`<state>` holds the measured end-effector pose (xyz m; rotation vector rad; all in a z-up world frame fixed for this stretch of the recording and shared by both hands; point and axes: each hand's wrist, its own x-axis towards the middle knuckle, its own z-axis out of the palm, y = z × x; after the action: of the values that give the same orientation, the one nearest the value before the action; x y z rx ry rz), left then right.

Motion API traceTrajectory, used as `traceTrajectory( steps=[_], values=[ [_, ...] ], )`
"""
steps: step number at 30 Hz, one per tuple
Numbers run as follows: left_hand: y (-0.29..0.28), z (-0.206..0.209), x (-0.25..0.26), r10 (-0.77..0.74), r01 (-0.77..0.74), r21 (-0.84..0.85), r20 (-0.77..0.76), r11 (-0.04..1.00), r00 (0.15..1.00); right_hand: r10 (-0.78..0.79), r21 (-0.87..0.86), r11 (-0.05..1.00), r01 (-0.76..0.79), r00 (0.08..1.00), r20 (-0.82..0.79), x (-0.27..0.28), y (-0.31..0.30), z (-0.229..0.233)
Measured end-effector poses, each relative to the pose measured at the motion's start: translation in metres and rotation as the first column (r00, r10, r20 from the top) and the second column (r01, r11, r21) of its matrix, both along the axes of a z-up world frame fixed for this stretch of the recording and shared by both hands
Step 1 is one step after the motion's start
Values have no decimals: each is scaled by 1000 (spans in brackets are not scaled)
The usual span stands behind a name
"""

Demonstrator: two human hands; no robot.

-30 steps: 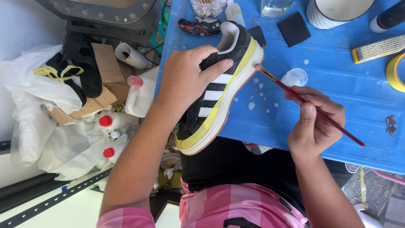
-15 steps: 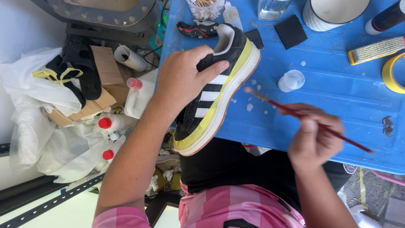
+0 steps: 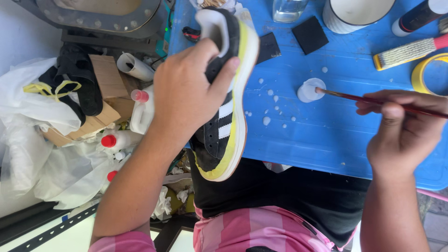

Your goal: The person paints the midsole of a black and white sneaker with white paint using a small brush. They repeatedly dip the brush into a small container of paint and apply it to the shoe's sole, rotating the shoe to cover different sections.

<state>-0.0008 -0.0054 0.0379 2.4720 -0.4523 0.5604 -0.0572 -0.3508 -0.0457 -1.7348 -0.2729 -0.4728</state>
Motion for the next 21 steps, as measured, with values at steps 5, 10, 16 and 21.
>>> traceTrajectory(
  steps=[5, 10, 16, 21],
  values=[
    [-2, -1, -5, 148, -148, -5, -4, 989, 989, -62, -335, 940, 62, 998, 9, 11, 22, 14],
    [3, 2, -15, 232, -232, -46, -15, 972, 973, -89, -452, 887, 89, 996, 22, 17, 30, 15],
    [9, 6, -26, 330, -349, -118, -157, 930, 931, -43, 112, 992, 63, 984, -175, 33, 23, -20],
    [15, 0, -21, 316, -345, -171, -176, 923, 932, -39, 288, 952, 105, 973, -226, 35, -2, -43]
  ],
)
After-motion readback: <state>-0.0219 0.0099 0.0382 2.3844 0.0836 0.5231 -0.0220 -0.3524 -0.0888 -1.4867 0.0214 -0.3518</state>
